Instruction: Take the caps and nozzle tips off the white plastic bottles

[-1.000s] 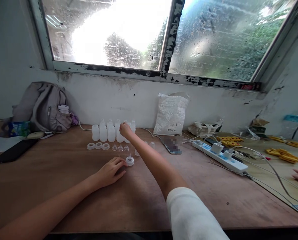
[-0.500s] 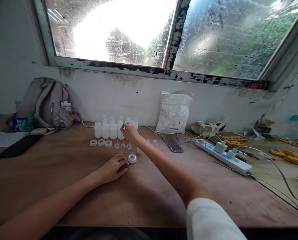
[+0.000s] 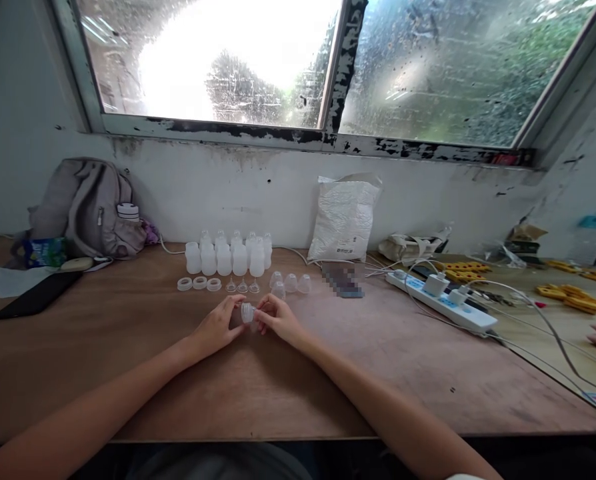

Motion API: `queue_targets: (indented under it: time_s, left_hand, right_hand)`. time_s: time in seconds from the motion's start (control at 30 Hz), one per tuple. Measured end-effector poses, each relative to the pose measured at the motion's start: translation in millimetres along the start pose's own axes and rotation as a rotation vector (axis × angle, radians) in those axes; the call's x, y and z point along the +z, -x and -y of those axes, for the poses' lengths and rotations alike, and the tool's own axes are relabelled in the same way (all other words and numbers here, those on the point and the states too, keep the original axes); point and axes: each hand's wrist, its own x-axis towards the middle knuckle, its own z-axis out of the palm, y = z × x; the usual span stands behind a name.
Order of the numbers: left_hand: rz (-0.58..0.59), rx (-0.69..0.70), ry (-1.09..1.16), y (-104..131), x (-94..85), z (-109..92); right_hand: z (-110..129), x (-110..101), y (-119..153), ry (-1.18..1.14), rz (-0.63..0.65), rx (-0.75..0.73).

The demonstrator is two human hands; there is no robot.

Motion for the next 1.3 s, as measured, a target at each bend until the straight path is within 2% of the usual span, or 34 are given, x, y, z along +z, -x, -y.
queue_targets:
  time_s: [0.23, 0.57, 0.73, 0.9, 1.3]
  left_hand:
    - [0.018, -0.016, 0.07, 0, -2.6, 0]
    - [0.066, -0.009, -0.073, -1, -4.5, -4]
    - [0.09, -0.014, -0.06, -1, -4.9, -7]
    - [0.108, -0.01, -0.005, -2, -7.0, -10]
    - [0.177, -0.036, 0.055, -7, -17.3, 1]
  right_hand:
    - [1, 13, 6, -0.095, 0.032, 0.026]
    - [-4, 14, 6, 0.002, 0.029, 0.011]
    - [-9, 13, 6, 0.12, -0.014, -0.018]
    - [-11, 13, 4, 0.087, 0.005, -0.014]
    - [0, 14, 6, 0.06, -0.01, -0.039]
